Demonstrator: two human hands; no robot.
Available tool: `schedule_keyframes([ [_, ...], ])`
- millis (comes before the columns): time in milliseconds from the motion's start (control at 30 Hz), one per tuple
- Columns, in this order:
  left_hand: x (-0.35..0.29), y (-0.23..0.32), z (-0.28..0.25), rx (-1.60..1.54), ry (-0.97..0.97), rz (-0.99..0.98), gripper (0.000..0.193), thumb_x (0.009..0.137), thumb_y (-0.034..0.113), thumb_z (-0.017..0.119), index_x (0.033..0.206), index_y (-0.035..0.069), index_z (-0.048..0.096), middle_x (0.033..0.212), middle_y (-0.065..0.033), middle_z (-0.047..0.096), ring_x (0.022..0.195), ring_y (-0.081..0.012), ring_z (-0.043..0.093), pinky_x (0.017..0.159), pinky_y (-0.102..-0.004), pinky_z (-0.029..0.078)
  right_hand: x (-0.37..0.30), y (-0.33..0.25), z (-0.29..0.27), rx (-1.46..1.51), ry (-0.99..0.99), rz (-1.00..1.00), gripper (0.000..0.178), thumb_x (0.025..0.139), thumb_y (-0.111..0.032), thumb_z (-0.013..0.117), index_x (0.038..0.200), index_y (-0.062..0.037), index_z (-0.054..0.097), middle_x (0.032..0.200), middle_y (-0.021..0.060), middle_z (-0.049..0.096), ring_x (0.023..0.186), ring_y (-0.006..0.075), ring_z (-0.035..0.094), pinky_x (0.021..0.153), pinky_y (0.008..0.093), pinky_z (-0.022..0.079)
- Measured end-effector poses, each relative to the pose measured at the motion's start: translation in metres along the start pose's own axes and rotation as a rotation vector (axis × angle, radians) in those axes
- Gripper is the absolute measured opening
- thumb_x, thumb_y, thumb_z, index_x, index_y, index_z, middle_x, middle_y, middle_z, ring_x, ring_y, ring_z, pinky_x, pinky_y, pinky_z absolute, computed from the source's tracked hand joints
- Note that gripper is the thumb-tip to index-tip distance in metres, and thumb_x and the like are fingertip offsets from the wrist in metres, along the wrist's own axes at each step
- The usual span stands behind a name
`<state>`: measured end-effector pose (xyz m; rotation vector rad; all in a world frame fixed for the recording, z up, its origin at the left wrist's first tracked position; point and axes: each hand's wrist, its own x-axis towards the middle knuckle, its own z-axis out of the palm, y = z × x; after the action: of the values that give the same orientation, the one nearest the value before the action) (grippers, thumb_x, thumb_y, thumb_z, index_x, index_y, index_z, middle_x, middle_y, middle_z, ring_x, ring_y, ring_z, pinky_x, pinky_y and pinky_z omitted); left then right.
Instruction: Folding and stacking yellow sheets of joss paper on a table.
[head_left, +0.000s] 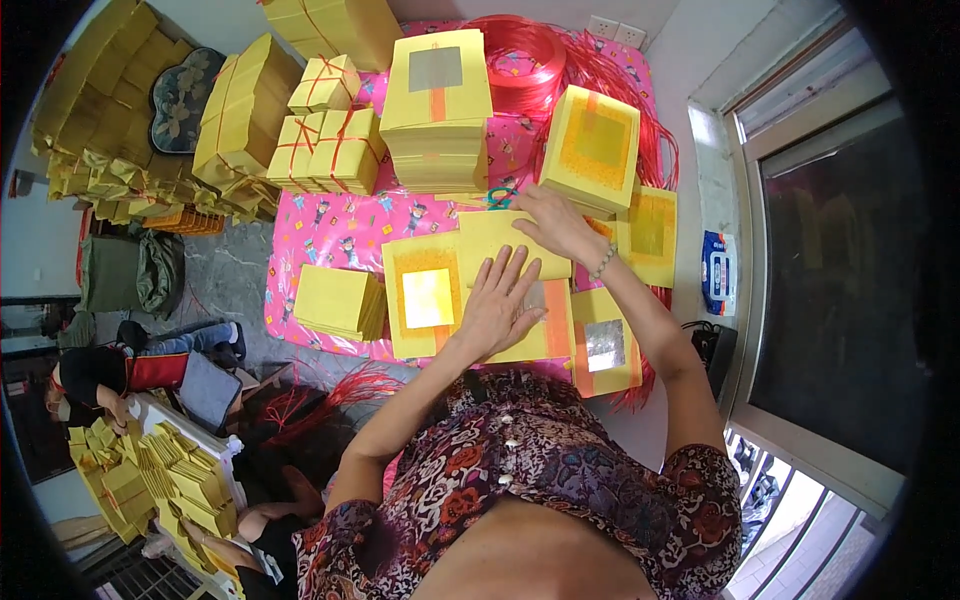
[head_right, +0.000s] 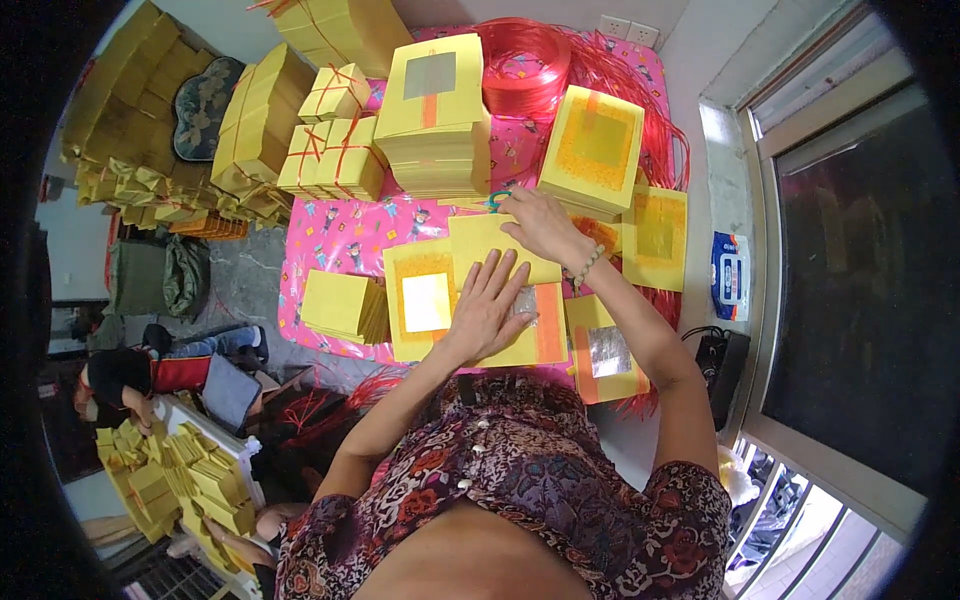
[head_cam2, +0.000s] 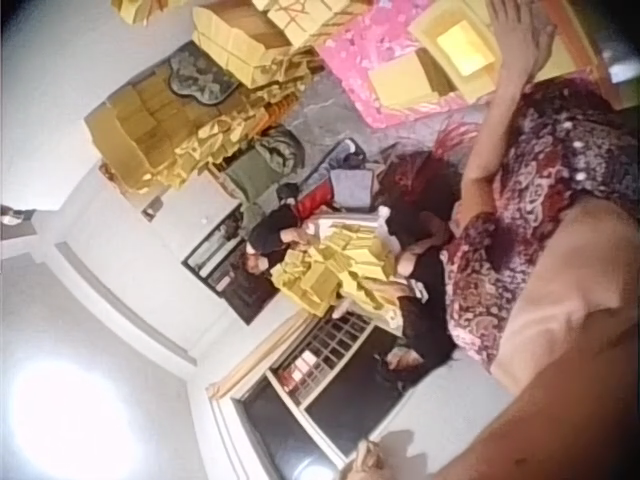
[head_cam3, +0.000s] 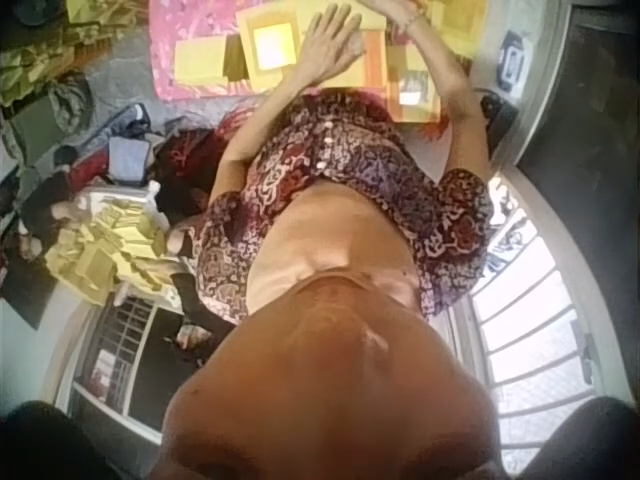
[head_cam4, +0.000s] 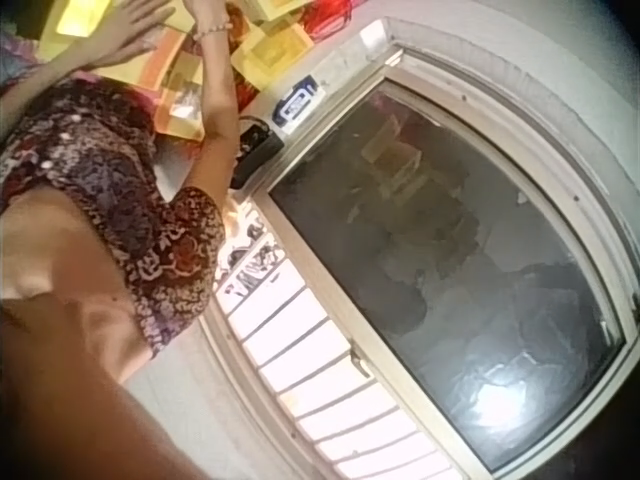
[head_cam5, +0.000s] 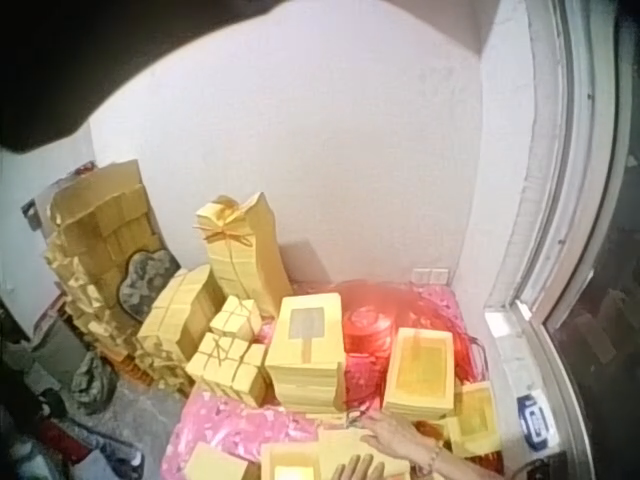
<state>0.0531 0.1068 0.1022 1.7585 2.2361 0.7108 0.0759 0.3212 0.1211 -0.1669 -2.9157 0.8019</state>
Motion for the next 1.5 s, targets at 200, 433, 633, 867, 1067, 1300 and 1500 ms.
schedule_keyframes([
  [200, 0.0, -0.003, -0.001, -0.002, -0.045, 0.013, 0.074, 0.093, 0.048, 0.054, 0.15, 0.006, 0.034, 0.157, -0.0215, 0.026, 0.146, -0.041, 0.02, 0.118, -0.0539, 0.016, -0.001, 0.001, 0.004, 0.011, 0.037, -0.018, 0.023, 0.084, -0.018, 0.069, 0.102, -0.0033, 0.066, 0.107, 0.0117, 0.061, 0.102, 0.031, 0.06, 0.088, 0.0431, 0.049],
  [433, 0.0, -0.008, 0.003, 0.0, -0.067, 0.027, 0.076, 0.094, 0.052, 0.053, 0.151, 0.006, 0.033, 0.158, -0.0216, 0.024, 0.147, -0.0427, 0.017, 0.118, -0.0544, 0.016, -0.002, 0.002, 0.006, 0.025, 0.051, -0.002, 0.025, 0.084, -0.017, 0.07, 0.103, -0.0042, 0.064, 0.106, 0.0117, 0.061, 0.099, 0.0316, 0.06, 0.085, 0.0434, 0.049],
  [633, 0.001, -0.011, 0.006, 0.005, -0.088, 0.03, 0.078, 0.093, 0.054, 0.053, 0.152, 0.007, 0.031, 0.159, -0.0206, 0.021, 0.148, -0.0429, 0.015, 0.118, -0.0549, 0.016, -0.003, 0.002, 0.009, -0.01, 0.052, 0.015, 0.025, 0.084, -0.018, 0.07, 0.105, -0.0046, 0.064, 0.106, 0.0118, 0.061, 0.099, 0.0323, 0.06, 0.085, 0.044, 0.049],
  [867, 0.002, -0.011, -0.001, 0.03, -0.085, 0.059, 0.078, 0.092, 0.053, 0.055, 0.151, 0.006, 0.033, 0.158, -0.0205, 0.025, 0.147, -0.0405, 0.018, 0.119, -0.0526, 0.016, -0.005, 0.004, 0.009, 0.028, 0.071, -0.016, 0.03, 0.085, -0.019, 0.069, 0.112, -0.0064, 0.065, 0.111, 0.0114, 0.061, 0.102, 0.032, 0.06, 0.087, 0.0441, 0.049],
  [1067, 0.002, -0.013, -0.002, 0.052, -0.109, 0.071, 0.08, 0.092, 0.054, 0.053, 0.152, 0.007, 0.031, 0.159, -0.0206, 0.022, 0.147, -0.0421, 0.017, 0.119, -0.0542, 0.017, 0.009, 0.002, 0.005, 0.006, 0.01, -0.051, 0.034, 0.085, -0.021, 0.068, 0.115, -0.0057, 0.065, 0.109, 0.0121, 0.061, 0.106, 0.0313, 0.059, 0.089, 0.0443, 0.048],
  [1300, 0.004, -0.017, -0.006, 0.078, -0.131, 0.093, 0.08, 0.092, 0.055, 0.053, 0.152, 0.008, 0.03, 0.159, -0.0196, 0.024, 0.147, -0.0401, 0.019, 0.119, -0.0521, 0.017, 0.013, -0.005, 0.021, 0.008, -0.029, -0.041, 0.033, 0.085, -0.021, 0.068, 0.114, -0.0051, 0.066, 0.107, 0.0121, 0.061, 0.107, 0.0309, 0.059, 0.09, 0.0434, 0.049],
  [1500, 0.006, -0.023, -0.008, 0.037, -0.162, 0.124, 0.08, 0.092, 0.056, 0.052, 0.154, 0.012, 0.027, 0.159, -0.0212, 0.022, 0.147, -0.0414, 0.017, 0.119, -0.0543, 0.017, 0.007, -0.008, 0.021, 0.058, 0.058, -0.037, 0.032, 0.084, -0.017, 0.068, 0.114, -0.0037, 0.067, 0.106, 0.0126, 0.061, 0.105, 0.0305, 0.06, 0.088, 0.0422, 0.049],
])
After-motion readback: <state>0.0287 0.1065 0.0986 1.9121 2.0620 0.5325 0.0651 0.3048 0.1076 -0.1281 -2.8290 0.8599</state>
